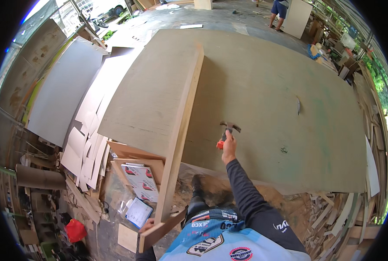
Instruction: The person picks up and organizes several green wood panels by hand, then uses a hammer to drive nails into a wooden support beam attached to a larger board and uses a measuring tape to check dimensions.
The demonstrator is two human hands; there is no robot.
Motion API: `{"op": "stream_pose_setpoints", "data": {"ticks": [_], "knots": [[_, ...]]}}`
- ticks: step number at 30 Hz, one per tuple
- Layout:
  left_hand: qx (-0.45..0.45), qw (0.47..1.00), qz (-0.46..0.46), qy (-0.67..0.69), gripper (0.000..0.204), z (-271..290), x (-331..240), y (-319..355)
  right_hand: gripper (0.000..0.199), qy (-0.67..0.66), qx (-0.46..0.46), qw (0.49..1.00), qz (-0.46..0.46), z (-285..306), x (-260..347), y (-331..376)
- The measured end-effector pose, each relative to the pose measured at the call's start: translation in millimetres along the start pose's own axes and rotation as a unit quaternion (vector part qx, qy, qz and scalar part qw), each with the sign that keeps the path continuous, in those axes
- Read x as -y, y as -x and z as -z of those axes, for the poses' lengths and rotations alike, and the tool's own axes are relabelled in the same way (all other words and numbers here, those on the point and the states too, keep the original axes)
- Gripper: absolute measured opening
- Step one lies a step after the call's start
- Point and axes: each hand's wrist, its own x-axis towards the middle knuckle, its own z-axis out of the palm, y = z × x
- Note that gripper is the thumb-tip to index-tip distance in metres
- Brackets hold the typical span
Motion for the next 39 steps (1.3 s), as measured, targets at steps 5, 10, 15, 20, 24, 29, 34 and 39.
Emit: {"op": "stream_pose_setpoints", "data": {"ticks": [5, 10, 15, 20, 24, 29, 34, 39], "knots": [[0.074, 0.987, 0.066, -0.13, 0.052, 28, -5, 16, 0.035, 0.02, 0.01, 0.995, 0.1, -68, 29, -59], [0.042, 0.984, 0.101, -0.142, 0.052, 20, -25, 23, 0.036, 0.121, -0.062, 0.964, 0.23, -142, 55, -63], [0.032, 0.976, 0.165, -0.137, 0.065, 85, 15, 12, 0.042, 0.393, -0.091, 0.895, 0.19, -168, -5, -123], [0.043, 0.975, 0.171, -0.138, 0.062, 96, 14, 2, 0.046, 0.259, -0.208, 0.934, 0.132, -147, -21, -138], [0.074, 0.975, 0.177, -0.113, 0.057, 97, 16, 6, 0.041, 0.04, -0.195, 0.955, 0.218, -173, 12, -96], [0.135, 0.966, 0.184, -0.123, 0.048, 92, -10, -9, 0.04, 0.071, -0.052, 0.989, 0.118, -173, -15, -129], [0.122, 0.963, 0.2, -0.129, 0.042, 94, -21, 1, 0.037, -0.09, -0.136, 0.981, 0.104, -197, 2, -99], [0.089, 0.967, 0.198, -0.13, 0.046, 87, -26, 1, 0.034, -0.008, -0.112, 0.983, 0.143, -223, 1, -102]]}}
